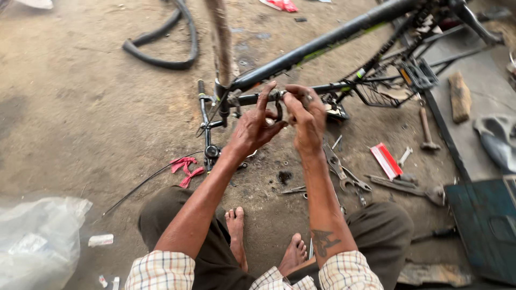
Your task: The person sits on the floor and works on a bicycle frame, using a brush to clean the head tube area. They then use a wrench to tighten a bolt on the bicycle's front fork assembly.
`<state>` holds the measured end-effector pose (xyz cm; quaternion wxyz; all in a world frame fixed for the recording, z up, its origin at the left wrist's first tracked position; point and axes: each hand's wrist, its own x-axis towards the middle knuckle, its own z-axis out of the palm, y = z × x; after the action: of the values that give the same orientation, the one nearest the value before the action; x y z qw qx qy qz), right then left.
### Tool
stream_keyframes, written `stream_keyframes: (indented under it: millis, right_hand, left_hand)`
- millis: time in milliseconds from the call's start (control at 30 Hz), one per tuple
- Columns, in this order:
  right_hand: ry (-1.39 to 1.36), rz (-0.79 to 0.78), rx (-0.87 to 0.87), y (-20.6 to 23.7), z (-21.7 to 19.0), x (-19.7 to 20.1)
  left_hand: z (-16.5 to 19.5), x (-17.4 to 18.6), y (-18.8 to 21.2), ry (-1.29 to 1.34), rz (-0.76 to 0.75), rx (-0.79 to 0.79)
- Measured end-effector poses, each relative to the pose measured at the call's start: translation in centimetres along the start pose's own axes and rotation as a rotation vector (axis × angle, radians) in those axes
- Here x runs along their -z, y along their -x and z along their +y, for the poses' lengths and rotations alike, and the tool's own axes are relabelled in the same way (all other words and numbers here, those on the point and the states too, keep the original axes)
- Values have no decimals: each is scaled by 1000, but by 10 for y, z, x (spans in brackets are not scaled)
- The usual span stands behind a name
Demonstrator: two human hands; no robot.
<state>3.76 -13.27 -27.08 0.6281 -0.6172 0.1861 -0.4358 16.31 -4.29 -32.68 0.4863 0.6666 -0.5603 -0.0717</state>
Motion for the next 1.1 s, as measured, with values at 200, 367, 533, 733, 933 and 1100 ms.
stream_keyframes:
  millis: [200,367,533,733,933,1100]
  right_hand:
    - [169,102,32,11,15,1]
    - [-190,201,-177,22,38,19]
    - [-167,201,-110,33,59,36]
    - [-308,312,-267,43,74,44]
    - [-474,360,-330,34,89,40]
    - [-480,361,-301,26,95,28]
  left_hand:
    - [-7,-5,3,-319,-103,-52]
    - [3,-14,1,-411,-177,-61]
    - [8,-29,2,-407,-369,99]
    - [1,-40,7,-449,-411,-3]
    - [-5,-44,9,-481,-493,64]
    - [-11,-37,8,-542,-433,-5]
